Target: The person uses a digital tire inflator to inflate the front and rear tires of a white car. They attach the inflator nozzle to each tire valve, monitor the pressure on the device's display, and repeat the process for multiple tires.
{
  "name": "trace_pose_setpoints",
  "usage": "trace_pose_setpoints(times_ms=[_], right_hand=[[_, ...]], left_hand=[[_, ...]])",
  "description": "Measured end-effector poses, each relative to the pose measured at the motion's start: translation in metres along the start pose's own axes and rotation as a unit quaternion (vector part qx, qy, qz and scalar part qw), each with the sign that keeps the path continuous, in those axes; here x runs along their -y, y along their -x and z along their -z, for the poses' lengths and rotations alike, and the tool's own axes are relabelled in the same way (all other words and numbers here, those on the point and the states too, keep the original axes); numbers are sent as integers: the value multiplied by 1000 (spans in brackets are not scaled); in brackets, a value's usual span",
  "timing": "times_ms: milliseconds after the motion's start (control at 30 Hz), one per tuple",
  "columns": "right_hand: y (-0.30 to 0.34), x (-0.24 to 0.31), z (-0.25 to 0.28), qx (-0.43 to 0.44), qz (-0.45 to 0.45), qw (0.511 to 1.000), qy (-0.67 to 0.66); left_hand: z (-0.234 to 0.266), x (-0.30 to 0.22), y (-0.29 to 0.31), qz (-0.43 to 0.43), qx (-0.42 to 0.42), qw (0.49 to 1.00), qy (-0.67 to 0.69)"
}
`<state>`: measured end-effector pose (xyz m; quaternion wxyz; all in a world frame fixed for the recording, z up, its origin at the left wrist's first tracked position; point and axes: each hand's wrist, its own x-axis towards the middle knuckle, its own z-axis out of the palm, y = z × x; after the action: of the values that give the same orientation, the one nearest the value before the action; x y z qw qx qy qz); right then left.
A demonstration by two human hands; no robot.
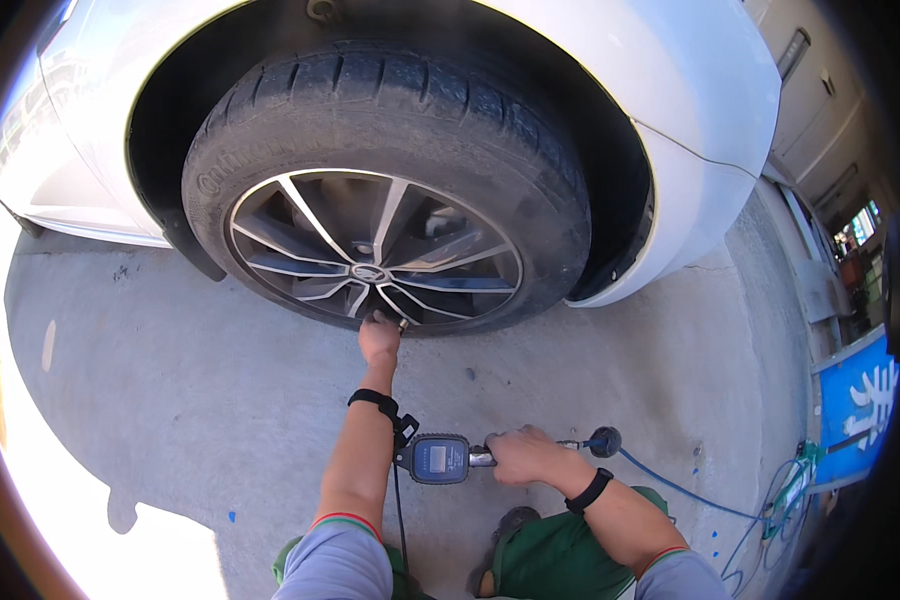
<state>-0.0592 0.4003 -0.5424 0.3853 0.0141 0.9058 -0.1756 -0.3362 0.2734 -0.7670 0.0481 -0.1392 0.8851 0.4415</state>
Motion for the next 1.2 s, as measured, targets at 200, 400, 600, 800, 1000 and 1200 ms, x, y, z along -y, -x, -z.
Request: trace_pose_setpoints(times_ms=[200, 400, 600, 800, 1000, 1200], right_hand=[[-2, -2, 0, -17, 8, 1000, -19], [0, -5, -3, -32, 12, 999, -8], [4, -9, -3, -37, 10, 999, -13], [4, -9, -2, -34, 7, 999, -10], [3, -10, -3, -34, 7, 999, -5], [0, -13, -6, -30, 10, 999, -1]], left_hand=[[1, 3, -12, 71, 108, 988, 88], [-7, 8, -12, -15, -10, 999, 38], [-13, 16, -20, 69, 109, 988, 85], [-34, 42, -44, -77, -31, 992, 96], [-1, 6, -22, 61, 110, 989, 75], [-10, 16, -20, -4, 95, 992, 84]])
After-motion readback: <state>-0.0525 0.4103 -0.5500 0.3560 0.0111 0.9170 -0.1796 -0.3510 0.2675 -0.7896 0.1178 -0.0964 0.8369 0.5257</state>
